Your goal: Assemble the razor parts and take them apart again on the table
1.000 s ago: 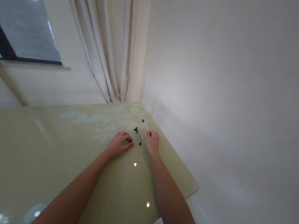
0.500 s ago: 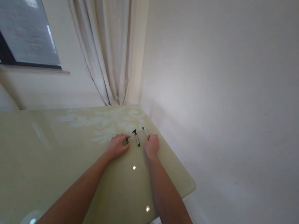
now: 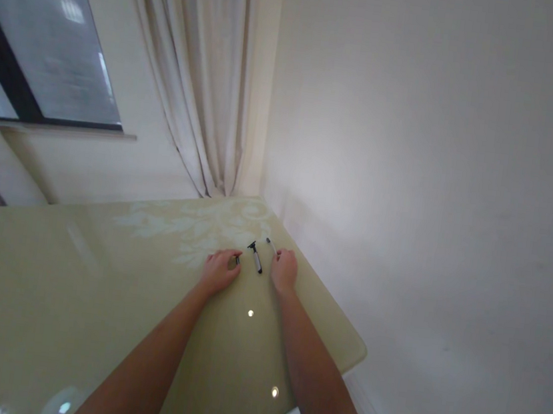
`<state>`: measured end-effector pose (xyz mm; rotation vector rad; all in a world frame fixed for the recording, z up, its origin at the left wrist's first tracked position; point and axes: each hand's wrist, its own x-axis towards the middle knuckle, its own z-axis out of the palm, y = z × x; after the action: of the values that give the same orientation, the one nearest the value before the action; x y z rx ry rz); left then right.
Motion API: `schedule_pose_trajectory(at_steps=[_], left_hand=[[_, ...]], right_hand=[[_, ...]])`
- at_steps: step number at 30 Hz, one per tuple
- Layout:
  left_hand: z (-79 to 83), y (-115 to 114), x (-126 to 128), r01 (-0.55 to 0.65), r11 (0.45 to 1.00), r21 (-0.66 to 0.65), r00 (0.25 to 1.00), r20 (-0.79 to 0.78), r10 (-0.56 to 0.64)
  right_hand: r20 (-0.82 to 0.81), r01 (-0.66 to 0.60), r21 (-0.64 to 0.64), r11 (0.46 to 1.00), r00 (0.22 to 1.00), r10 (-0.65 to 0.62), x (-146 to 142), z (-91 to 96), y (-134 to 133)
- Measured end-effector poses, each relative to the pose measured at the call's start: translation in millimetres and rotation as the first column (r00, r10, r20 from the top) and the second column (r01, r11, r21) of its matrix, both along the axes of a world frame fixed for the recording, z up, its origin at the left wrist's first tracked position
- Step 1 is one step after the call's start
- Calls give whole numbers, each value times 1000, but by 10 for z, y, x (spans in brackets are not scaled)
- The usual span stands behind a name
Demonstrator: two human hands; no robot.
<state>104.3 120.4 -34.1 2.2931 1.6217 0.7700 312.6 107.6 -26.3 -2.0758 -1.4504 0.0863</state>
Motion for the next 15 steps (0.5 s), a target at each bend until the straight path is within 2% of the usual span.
schedule_pose_trajectory(at_steps=[15], left_hand=[[2,-25,18,-11,1000,-2,999,31,11]], right_hand=[[11,-25,56,998,1000,25,42,-70,27]])
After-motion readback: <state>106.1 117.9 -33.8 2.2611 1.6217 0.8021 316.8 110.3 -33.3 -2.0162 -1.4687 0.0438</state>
